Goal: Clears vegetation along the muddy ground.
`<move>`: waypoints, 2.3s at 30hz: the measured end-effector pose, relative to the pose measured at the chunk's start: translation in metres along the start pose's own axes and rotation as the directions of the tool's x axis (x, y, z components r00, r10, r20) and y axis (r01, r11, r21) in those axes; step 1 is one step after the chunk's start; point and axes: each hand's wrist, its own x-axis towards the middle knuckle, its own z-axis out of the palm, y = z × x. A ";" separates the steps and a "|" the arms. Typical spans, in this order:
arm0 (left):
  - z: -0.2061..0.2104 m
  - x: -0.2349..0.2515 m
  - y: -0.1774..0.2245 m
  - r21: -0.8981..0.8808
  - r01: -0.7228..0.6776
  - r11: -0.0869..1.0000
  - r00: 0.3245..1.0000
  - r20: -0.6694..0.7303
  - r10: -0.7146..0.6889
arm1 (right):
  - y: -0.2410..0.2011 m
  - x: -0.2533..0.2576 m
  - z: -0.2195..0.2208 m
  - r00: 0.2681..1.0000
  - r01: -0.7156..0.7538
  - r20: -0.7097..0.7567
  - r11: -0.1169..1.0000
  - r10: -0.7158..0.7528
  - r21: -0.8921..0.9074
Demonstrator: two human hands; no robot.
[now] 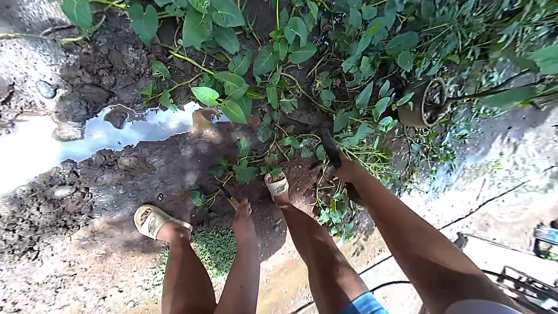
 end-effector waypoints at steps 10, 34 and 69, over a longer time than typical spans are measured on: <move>0.004 0.005 -0.005 -0.018 0.014 1.000 1.000 -0.028 -0.015 | -0.020 -0.002 -0.038 0.975 0.178 0.145 0.981 -0.166 -0.075; 0.000 0.005 -0.011 0.083 0.008 0.996 0.999 -0.034 -0.006 | -0.003 0.105 0.062 0.959 0.242 0.052 0.900 -0.279 0.363; 0.026 -0.015 0.014 0.038 0.091 0.995 0.993 -0.073 -0.088 | -0.069 0.052 -0.002 0.998 0.034 0.058 0.995 -0.040 0.089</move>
